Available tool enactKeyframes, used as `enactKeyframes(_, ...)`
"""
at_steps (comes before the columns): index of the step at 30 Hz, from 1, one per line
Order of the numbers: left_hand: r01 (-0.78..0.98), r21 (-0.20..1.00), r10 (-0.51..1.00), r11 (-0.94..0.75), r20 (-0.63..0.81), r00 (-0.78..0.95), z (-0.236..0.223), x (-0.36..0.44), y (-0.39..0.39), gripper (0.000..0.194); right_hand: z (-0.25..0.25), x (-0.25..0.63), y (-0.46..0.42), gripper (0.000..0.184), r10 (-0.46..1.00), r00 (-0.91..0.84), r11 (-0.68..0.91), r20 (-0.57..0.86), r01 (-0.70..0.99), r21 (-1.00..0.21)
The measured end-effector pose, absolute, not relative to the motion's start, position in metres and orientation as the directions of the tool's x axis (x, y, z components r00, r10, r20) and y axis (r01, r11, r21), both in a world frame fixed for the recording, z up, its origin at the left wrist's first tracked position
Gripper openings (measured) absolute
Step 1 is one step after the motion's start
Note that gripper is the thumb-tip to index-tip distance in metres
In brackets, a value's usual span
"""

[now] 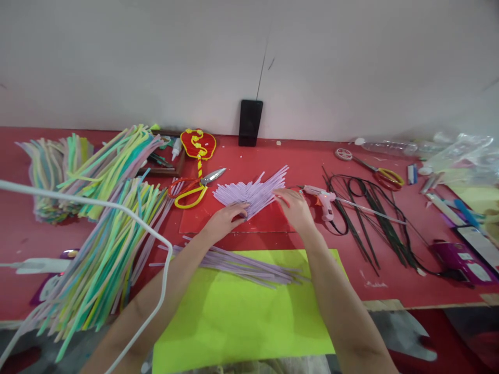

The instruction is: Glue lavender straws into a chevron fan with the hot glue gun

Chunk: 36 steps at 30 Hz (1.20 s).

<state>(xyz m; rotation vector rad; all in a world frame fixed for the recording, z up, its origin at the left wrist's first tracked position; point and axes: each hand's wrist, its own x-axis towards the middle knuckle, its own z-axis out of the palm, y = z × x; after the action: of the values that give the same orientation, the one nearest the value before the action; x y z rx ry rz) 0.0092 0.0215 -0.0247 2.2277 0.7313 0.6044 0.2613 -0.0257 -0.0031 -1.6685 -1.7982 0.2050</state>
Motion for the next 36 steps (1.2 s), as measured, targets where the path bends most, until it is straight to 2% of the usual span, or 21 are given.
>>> enactKeyframes(10, 0.364, 0.710, 0.650, -0.603, 0.172, 0.740, -0.016, 0.009, 0.019, 0.007, -0.014, 0.261, -0.025, 0.029, 0.941, -0.023, 0.251, 0.336, 0.715, -0.652)
enactKeyframes(24, 0.385, 0.706, 0.655, -0.595, 0.149, 0.741, -0.012, 0.009, 0.018, 0.007, -0.023, 0.267, -0.022, 0.036, 0.930, -0.045, 0.286, 0.365, 0.712, -0.641)
enactKeyframes(36, 0.382, 0.695, 0.650, -0.609, 0.162, 0.742, -0.012, 0.010, 0.017, 0.006, -0.025, 0.266, -0.018, 0.027, 0.918, -0.025, 0.290, 0.397, 0.725, -0.625)
